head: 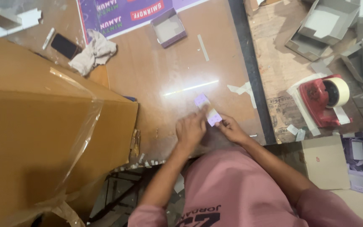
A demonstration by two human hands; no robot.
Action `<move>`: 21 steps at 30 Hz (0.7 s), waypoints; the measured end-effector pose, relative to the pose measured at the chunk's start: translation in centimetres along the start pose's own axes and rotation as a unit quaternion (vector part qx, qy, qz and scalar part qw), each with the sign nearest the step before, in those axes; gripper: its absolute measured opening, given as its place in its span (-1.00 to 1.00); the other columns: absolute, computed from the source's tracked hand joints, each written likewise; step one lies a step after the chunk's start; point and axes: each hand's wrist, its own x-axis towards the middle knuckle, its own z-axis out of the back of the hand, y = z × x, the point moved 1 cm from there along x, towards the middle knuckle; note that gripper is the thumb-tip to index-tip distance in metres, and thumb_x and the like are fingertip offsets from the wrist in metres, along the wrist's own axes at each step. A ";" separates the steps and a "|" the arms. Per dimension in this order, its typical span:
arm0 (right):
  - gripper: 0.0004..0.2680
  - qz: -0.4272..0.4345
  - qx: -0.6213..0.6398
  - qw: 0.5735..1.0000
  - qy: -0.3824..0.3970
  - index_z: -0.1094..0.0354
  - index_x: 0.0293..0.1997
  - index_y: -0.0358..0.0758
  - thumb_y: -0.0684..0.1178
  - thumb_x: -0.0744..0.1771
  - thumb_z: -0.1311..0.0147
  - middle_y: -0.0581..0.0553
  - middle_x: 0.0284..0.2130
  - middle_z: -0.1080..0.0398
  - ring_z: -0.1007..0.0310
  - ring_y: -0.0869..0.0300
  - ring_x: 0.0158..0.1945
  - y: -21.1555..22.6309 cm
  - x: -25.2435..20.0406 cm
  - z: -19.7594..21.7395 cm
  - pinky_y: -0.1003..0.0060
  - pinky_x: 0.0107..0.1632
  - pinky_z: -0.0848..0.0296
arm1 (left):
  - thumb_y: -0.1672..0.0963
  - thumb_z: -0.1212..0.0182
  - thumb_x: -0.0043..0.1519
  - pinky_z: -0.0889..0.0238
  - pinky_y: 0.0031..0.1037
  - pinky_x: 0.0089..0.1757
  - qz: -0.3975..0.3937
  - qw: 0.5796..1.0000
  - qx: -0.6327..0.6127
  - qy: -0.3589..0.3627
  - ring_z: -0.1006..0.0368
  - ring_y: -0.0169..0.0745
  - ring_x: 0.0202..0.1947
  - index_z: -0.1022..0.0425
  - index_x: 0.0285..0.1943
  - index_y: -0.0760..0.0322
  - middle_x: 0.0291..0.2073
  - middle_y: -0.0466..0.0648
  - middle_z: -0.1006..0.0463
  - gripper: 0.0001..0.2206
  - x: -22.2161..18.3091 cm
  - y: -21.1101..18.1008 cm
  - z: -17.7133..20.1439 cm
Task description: The person assembles small purple cardboard boxes on a workbench. They fold the flaps, press the edges, and use a wooden stick to crease the folds. The person repeats this process for multiple boxes, placing finished ones aside.
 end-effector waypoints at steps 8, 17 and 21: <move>-0.67 -0.013 0.019 1.000 -0.004 -0.22 0.32 -0.36 -0.05 0.41 0.01 -0.03 0.01 -0.48 -0.42 0.29 0.08 0.9 0.4 0.0 0.34 0.17 -0.36 | 0.14 -0.23 0.16 -0.37 -0.13 -0.37 0.009 0.999 0.000 -0.043 -0.55 0.06 -0.44 -0.50 0.31 -0.10 -0.48 0.03 -0.60 -0.53 4.5 3.5 0.8; -0.71 -0.052 0.040 0.998 -0.003 -0.32 0.26 -0.31 -0.04 0.41 -0.02 -0.05 0.01 -0.47 -0.40 0.25 0.08 0.0 0.6 0.6 0.30 0.17 -0.36 | 0.18 -0.22 0.10 -0.40 -0.21 -0.36 -0.075 0.994 -0.074 0.018 -0.57 -0.01 -0.45 -0.51 0.29 -0.01 -0.41 -0.03 -0.65 -0.50 1.7 2.2 1.0; -0.75 -0.029 0.009 0.999 0.045 -0.38 0.18 -0.36 -0.10 0.39 -0.09 -0.09 0.01 -0.48 -0.42 0.21 0.12 0.7 1.1 1.4 0.25 0.21 -0.36 | 0.16 -0.24 0.26 -0.40 -0.34 -0.37 -0.049 0.984 -0.163 -0.059 -0.57 -0.10 -0.47 -0.56 0.24 0.05 -0.44 -0.03 -0.64 -0.66 0.2 1.6 2.0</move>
